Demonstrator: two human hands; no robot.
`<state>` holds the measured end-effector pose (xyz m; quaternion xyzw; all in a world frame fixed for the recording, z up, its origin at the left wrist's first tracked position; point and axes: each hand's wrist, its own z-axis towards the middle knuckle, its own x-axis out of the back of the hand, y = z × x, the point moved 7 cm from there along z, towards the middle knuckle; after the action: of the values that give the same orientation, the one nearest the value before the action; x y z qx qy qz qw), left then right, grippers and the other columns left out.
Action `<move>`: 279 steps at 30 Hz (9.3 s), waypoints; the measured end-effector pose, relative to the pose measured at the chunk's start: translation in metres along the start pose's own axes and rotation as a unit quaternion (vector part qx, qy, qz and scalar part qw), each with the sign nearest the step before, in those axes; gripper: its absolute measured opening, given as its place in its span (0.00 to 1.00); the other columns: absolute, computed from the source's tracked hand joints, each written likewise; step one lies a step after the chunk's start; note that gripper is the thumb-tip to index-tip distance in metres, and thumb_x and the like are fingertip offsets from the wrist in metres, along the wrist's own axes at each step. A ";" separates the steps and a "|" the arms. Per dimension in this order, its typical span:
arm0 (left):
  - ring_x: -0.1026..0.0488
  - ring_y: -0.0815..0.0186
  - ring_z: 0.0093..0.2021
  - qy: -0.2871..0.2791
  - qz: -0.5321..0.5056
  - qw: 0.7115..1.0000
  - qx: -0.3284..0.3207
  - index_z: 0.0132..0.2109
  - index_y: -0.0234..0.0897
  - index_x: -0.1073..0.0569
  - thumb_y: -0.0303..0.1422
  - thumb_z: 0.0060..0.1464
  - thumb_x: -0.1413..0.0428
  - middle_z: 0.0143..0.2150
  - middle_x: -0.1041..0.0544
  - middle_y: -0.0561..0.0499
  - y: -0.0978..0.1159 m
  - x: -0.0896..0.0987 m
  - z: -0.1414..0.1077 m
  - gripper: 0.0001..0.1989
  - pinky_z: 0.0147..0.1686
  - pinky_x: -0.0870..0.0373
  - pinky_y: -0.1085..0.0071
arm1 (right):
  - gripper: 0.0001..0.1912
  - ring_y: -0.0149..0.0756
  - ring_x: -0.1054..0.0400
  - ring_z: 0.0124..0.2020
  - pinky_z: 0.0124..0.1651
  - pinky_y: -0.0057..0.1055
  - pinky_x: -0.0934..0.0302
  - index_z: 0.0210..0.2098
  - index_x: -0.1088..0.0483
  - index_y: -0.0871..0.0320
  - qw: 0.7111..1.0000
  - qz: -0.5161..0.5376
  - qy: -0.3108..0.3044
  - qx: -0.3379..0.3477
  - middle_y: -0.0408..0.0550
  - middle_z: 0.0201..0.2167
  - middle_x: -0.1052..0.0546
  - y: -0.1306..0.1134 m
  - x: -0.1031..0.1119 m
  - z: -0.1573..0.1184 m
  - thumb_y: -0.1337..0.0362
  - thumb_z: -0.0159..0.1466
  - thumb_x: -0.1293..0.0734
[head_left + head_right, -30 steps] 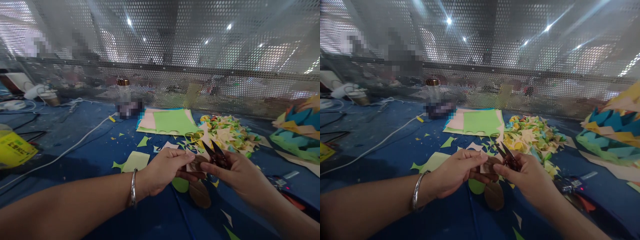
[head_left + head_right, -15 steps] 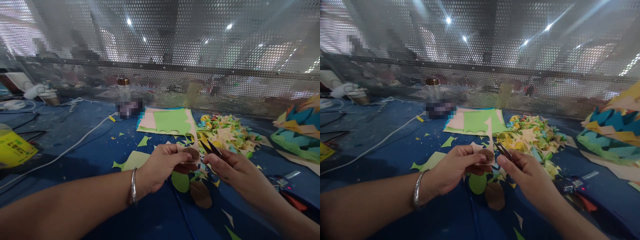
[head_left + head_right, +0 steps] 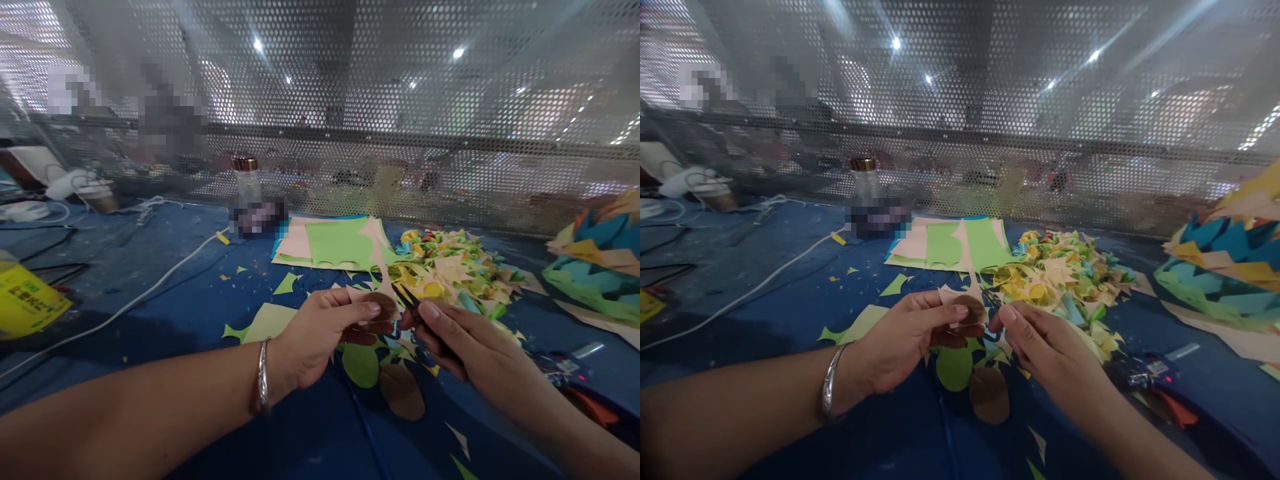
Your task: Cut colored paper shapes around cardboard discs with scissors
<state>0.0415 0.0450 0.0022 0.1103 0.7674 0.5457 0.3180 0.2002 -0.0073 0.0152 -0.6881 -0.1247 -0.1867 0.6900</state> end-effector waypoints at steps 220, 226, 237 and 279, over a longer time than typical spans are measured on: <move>0.39 0.73 0.23 -0.083 0.104 0.991 -0.025 0.30 0.36 0.19 0.34 0.46 0.37 0.24 0.23 0.53 0.007 -0.008 -0.001 0.05 0.25 0.51 0.71 | 0.35 0.34 0.41 0.24 0.27 0.31 0.46 0.22 0.38 0.55 0.978 -0.183 -0.043 0.094 0.43 0.21 0.38 -0.015 -0.001 -0.003 0.31 0.67 0.44; 0.39 0.74 0.22 -0.086 0.108 0.990 -0.018 0.29 0.35 0.20 0.34 0.45 0.37 0.22 0.24 0.53 0.008 -0.008 -0.002 0.06 0.23 0.52 0.72 | 0.35 0.34 0.42 0.24 0.26 0.30 0.46 0.22 0.39 0.54 0.977 -0.186 -0.041 0.093 0.42 0.21 0.38 -0.014 -0.002 -0.003 0.30 0.66 0.44; 0.34 0.74 0.25 -0.022 0.117 0.992 -0.040 0.32 0.33 0.24 0.28 0.51 0.39 0.25 0.25 0.54 0.006 0.001 0.005 0.02 0.26 0.45 0.74 | 0.35 0.31 0.46 0.21 0.23 0.28 0.48 0.22 0.36 0.54 0.981 -0.165 -0.016 0.105 0.40 0.19 0.40 -0.019 0.002 -0.001 0.31 0.66 0.43; 0.23 0.72 0.30 -0.040 0.077 0.990 -0.112 0.34 0.35 0.26 0.35 0.59 0.38 0.30 0.21 0.53 0.010 -0.007 -0.003 0.09 0.30 0.30 0.77 | 0.36 0.26 0.65 0.18 0.19 0.27 0.67 0.27 0.33 0.55 0.997 0.024 -0.065 -0.021 0.32 0.17 0.54 0.002 -0.014 -0.002 0.25 0.58 0.39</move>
<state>0.0425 0.0429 0.0147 0.1542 0.6770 0.6464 0.3163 0.1883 -0.0078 0.0072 -0.7156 -0.1483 -0.1275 0.6705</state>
